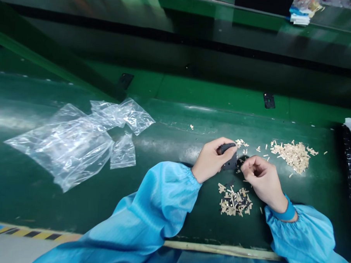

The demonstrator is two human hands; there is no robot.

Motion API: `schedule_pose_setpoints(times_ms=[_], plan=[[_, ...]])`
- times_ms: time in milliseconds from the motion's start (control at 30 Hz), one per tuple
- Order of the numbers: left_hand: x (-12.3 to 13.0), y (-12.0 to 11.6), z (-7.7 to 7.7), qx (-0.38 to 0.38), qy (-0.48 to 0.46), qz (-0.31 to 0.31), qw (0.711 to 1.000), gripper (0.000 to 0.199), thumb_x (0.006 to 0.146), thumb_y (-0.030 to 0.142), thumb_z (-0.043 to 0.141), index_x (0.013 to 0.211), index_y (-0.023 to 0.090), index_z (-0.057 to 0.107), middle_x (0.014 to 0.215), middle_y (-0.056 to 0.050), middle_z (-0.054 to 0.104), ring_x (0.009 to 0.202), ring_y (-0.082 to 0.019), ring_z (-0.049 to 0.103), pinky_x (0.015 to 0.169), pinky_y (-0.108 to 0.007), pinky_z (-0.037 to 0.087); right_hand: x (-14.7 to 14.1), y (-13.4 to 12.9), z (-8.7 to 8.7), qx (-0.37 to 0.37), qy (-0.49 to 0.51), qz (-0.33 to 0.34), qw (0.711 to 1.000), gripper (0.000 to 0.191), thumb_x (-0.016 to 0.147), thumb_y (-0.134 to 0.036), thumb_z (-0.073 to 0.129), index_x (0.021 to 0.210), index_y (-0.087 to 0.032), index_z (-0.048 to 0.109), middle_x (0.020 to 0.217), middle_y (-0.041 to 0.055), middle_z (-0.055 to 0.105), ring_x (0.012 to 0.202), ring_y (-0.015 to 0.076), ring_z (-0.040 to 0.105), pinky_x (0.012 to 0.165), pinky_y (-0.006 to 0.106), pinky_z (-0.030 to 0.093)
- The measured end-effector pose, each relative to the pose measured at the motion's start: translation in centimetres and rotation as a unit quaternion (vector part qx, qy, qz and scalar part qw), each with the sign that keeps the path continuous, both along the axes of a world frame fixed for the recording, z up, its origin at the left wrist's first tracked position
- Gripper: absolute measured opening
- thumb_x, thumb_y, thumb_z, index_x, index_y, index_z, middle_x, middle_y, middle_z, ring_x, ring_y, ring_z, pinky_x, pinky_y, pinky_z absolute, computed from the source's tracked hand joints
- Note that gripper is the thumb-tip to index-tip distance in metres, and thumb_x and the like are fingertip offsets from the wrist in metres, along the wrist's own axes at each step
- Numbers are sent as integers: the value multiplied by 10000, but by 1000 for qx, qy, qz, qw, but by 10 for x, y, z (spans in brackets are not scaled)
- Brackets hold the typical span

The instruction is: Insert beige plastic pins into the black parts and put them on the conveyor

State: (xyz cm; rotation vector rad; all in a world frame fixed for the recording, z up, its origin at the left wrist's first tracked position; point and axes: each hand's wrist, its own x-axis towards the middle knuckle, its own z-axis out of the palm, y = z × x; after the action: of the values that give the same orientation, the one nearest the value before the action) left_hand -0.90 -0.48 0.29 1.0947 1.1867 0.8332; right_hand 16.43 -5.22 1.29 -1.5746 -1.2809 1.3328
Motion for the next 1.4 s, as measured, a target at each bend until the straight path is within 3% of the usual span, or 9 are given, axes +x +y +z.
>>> schedule_pose_setpoints(times_ms=[400,667,1400], plan=[[2,-3,-2,82,40,16,996,115,855,298,653,883,209,719,817,-8,706,778,-167,644,633,-250,506,-5,-5,-3,5,-23,0,1000,88,757,-254,661,703,-195,626,567,-32,553,492,100,432,467,231,338],[4,-2,-8,102,57,19,993,106,838,264,662,870,188,729,869,-31,722,811,-170,645,735,-270,506,-7,-6,-2,16,-44,12,999,82,765,-233,658,699,-194,630,570,-33,552,491,99,437,466,232,339],[4,-3,-10,116,68,27,991,93,830,246,656,846,188,727,825,-22,699,757,-158,621,697,-266,494,-5,-6,-2,22,-64,34,997,130,827,-279,651,734,-189,654,540,-48,469,483,99,357,467,246,279]])
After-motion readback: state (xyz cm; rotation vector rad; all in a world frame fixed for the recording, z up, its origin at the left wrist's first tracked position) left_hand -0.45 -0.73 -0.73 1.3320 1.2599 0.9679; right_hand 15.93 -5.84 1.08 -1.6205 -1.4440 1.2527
